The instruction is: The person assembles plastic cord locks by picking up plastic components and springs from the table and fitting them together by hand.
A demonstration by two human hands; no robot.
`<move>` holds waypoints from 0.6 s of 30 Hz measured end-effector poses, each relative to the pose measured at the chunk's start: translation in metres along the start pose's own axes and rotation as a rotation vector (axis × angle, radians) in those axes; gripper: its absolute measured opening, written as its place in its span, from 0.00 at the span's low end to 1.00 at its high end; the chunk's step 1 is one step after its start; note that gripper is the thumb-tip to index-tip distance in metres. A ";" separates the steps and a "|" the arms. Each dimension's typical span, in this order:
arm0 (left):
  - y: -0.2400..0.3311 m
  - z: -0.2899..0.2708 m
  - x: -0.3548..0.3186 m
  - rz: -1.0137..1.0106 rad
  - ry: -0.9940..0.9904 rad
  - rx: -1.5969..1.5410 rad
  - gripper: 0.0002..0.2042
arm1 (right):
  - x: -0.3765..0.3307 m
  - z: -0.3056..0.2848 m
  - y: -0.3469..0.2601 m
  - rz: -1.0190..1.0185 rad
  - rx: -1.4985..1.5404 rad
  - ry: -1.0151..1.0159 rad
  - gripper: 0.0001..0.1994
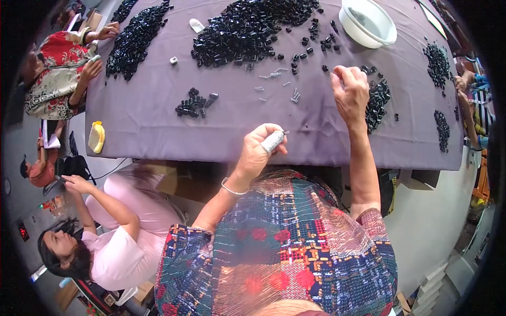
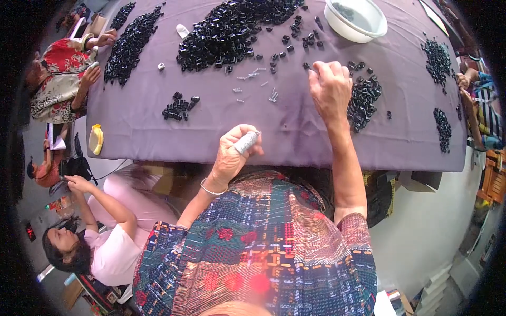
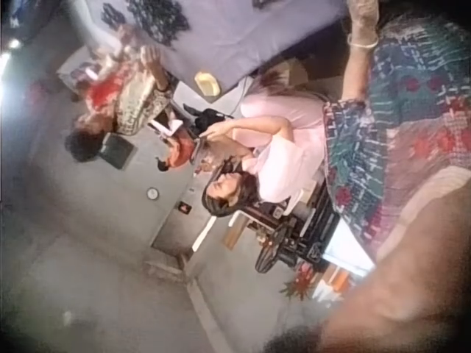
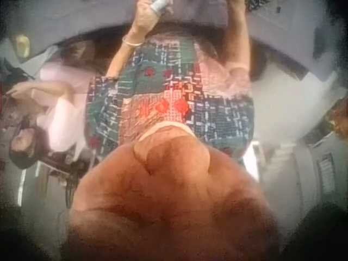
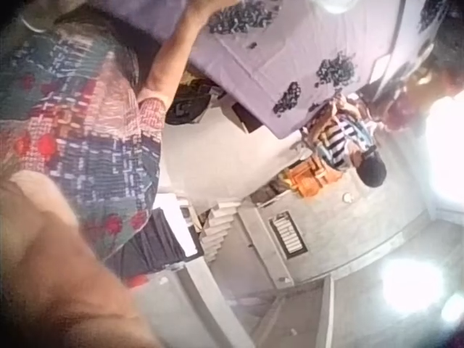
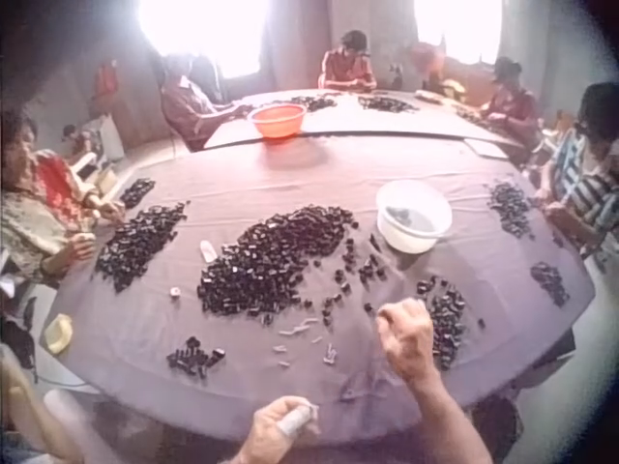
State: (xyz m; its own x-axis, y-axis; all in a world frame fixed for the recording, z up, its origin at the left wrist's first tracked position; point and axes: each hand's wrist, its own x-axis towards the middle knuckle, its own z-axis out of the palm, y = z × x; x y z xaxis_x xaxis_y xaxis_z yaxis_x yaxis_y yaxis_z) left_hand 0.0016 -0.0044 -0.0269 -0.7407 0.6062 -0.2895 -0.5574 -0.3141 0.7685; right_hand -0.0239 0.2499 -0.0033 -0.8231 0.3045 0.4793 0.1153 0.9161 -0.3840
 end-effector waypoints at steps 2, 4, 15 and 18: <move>-0.001 0.001 0.000 -0.001 0.015 0.008 0.07 | 0.009 0.014 0.005 -0.030 -0.107 -0.011 0.07; -0.001 0.002 0.000 -0.006 0.034 0.018 0.07 | 0.009 0.024 0.008 -0.057 -0.211 -0.023 0.07; -0.001 0.004 0.001 -0.016 0.050 0.007 0.08 | -0.030 -0.012 -0.027 0.380 1.004 -0.151 0.06; 0.001 0.006 0.000 0.005 0.055 0.024 0.08 | -0.041 -0.021 -0.031 0.469 1.241 -0.247 0.07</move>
State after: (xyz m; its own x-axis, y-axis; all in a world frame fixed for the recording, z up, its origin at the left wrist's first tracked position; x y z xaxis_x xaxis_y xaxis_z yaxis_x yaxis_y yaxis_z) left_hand 0.0030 -0.0003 -0.0232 -0.7632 0.5632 -0.3166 -0.5452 -0.2985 0.7833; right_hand 0.0180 0.2145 0.0053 -0.9381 0.3465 0.0041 -0.0559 -0.1396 -0.9886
